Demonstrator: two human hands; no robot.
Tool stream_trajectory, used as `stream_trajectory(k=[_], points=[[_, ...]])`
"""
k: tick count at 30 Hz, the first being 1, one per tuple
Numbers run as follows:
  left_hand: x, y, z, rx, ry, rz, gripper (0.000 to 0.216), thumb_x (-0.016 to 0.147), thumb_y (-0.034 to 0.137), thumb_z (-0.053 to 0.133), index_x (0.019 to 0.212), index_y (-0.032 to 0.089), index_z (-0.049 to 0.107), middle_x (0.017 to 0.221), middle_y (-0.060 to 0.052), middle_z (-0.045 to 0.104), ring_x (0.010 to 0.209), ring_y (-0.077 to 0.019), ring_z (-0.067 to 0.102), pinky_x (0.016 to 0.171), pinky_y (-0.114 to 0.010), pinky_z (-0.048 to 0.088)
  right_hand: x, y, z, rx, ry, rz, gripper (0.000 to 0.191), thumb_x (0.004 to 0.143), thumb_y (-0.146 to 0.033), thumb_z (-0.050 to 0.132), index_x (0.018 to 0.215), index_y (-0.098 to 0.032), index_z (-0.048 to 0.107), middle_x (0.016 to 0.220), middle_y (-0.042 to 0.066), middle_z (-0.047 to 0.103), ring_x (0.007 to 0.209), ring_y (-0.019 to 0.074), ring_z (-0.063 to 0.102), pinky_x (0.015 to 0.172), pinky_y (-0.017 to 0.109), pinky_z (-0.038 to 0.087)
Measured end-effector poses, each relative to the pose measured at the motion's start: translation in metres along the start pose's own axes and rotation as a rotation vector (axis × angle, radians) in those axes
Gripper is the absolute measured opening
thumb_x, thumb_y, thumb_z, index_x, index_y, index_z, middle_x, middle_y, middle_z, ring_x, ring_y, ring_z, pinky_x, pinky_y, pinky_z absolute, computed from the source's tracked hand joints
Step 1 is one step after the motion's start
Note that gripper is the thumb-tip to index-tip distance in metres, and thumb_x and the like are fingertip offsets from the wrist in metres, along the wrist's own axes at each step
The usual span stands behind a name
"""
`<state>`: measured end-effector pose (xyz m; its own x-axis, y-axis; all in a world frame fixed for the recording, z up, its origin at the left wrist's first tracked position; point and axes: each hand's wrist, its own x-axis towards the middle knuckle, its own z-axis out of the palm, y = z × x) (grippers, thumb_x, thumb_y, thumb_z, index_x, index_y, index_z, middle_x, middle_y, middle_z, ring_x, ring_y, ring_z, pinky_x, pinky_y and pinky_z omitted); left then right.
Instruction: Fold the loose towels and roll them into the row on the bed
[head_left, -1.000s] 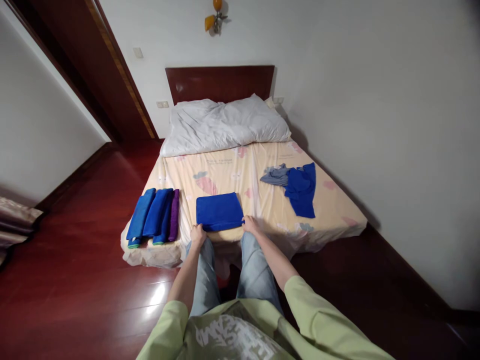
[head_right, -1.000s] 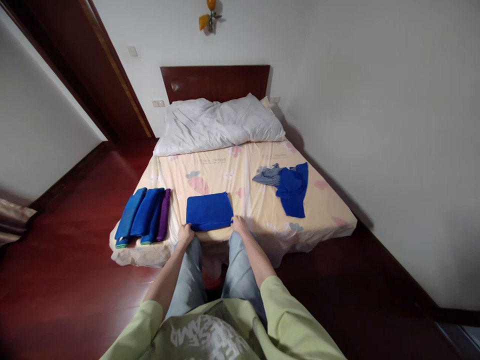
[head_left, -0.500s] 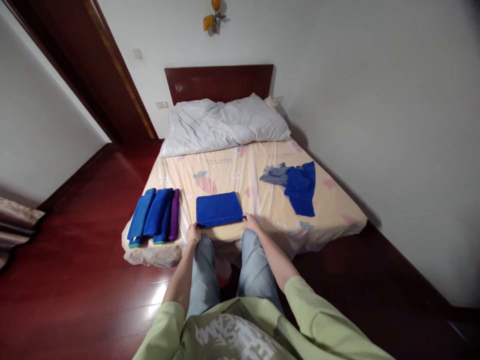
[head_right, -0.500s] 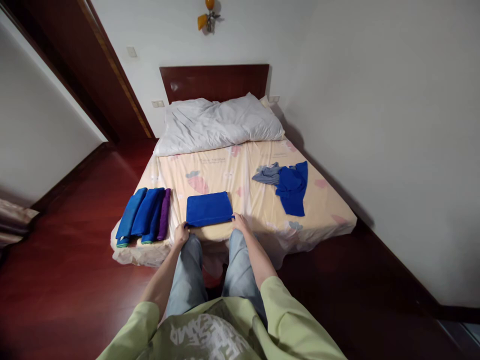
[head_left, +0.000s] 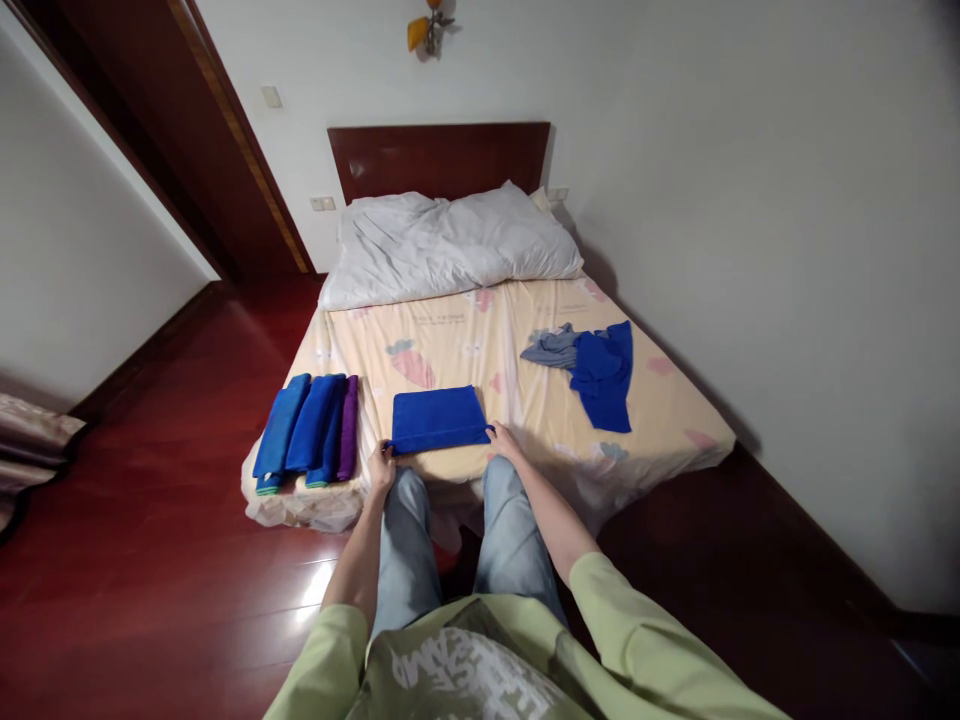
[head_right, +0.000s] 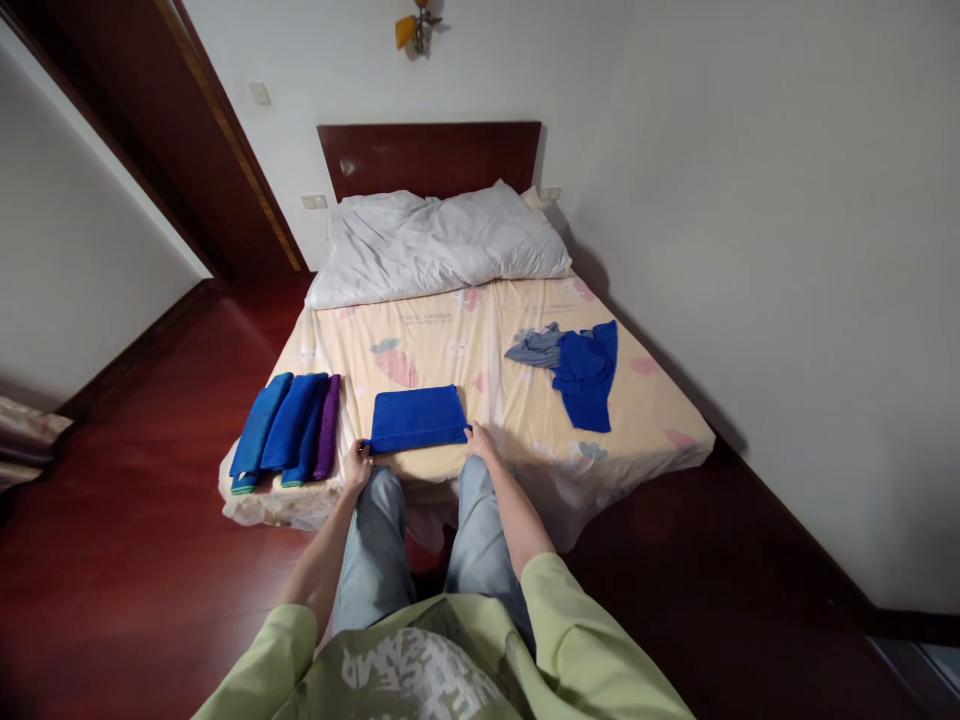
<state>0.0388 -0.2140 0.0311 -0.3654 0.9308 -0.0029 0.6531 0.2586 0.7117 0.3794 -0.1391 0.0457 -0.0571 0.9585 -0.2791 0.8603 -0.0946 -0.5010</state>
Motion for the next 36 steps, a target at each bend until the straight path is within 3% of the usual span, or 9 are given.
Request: stream_trajectory(k=[14, 36], points=[[0.009, -0.006, 0.005, 0.045, -0.020, -0.111, 0.031, 0.093, 0.028, 0.046, 0.114, 0.018, 0.067, 0.109, -0.013, 0.075, 0.107, -0.0234, 0.071, 0.095, -0.034, 0.053, 0.013, 0.005, 0.011, -0.113, -0.055, 0.085, 0.028, 0.104, -0.036, 0.047, 0.114, -0.019, 0.066, 0.118, 0.013, 0.072, 0.106, 0.0217, 0.068, 0.077, 0.025, 0.045], [0.010, -0.002, 0.005, 0.108, -0.001, -0.123, 0.030, 0.095, 0.028, 0.047, 0.111, 0.017, 0.070, 0.110, -0.014, 0.075, 0.105, -0.0255, 0.070, 0.090, -0.032, 0.051, 0.028, 0.013, 0.023, -0.106, -0.059, 0.121, 0.031, 0.103, -0.039, 0.047, 0.118, -0.022, 0.067, 0.120, 0.013, 0.072, 0.102, 0.0223, 0.071, 0.075, 0.027, 0.047]])
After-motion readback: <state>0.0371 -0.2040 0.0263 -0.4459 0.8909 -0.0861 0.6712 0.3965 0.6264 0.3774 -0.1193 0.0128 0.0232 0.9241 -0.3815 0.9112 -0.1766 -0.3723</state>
